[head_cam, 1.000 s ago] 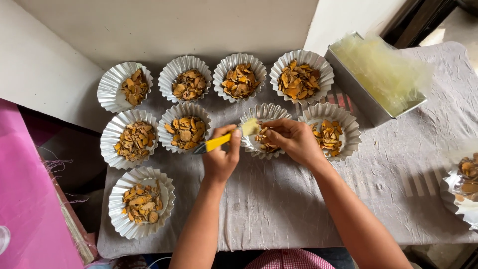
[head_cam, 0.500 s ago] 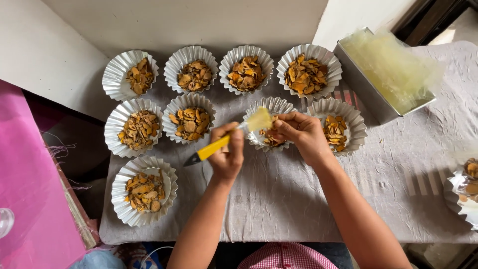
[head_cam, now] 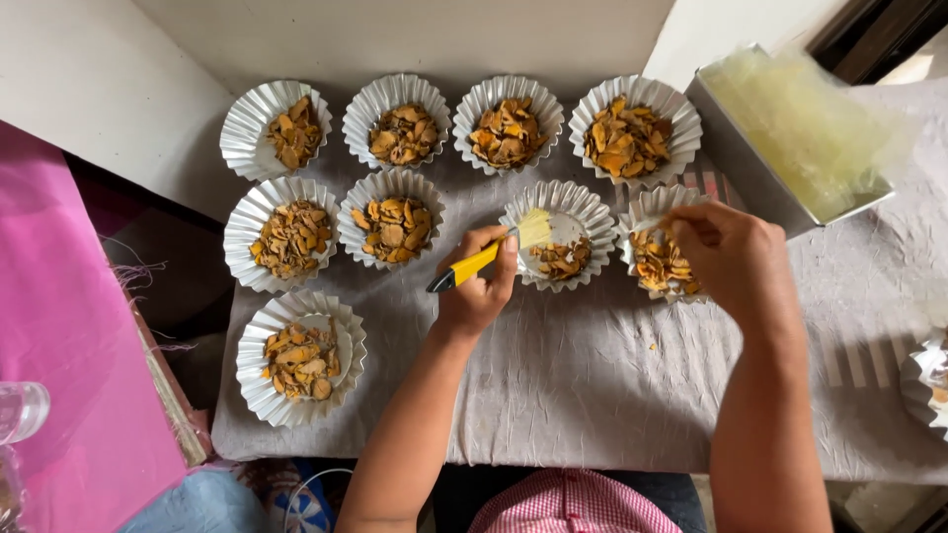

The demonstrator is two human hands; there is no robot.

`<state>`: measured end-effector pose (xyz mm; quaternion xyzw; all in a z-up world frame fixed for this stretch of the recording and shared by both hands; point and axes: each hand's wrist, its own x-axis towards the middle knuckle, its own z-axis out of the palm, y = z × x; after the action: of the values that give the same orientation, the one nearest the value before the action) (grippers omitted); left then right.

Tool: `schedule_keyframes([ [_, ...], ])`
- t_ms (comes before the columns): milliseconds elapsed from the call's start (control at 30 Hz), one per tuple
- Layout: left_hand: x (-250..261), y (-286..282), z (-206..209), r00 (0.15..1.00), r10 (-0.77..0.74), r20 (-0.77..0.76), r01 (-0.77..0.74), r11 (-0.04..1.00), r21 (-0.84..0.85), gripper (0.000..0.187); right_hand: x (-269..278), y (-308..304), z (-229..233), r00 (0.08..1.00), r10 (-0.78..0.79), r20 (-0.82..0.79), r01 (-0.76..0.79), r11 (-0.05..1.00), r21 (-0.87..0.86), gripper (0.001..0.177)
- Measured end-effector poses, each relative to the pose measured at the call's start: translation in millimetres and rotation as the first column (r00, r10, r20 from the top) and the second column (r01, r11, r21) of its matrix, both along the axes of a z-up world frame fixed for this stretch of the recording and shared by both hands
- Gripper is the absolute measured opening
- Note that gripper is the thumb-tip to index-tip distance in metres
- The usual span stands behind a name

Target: Brushing a liquid binder onto dried tea leaves in cupcake liners and pressing them to shape.

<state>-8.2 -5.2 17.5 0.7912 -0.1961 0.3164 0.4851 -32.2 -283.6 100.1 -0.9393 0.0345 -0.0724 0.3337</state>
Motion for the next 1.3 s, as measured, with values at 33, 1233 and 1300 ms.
schedule_keyframes([
  [33,-3.1,2.3,-0.9,1.000,0.000,-0.008,0.000,1.000,0.003,0.027,-0.8,-2.4,-6.5,1.000,0.000,-0.008,0.000,1.000,0.003,0.021],
  [1233,-1.3,0.4,-23.3,0.994,0.088,-0.059,-0.095,0.988,-0.122,0.020,48.1,76.2,-13.2,0.935,0.342,-0.093,-0.288,0.887,0.360,0.023],
  [1300,-0.5,1.1,-28.0,0.997,0.075,-0.029,-0.079,0.975,-0.209,0.020,45.4,74.6,-14.2,0.946,0.302,-0.118,-0.188,0.808,0.558,0.028],
])
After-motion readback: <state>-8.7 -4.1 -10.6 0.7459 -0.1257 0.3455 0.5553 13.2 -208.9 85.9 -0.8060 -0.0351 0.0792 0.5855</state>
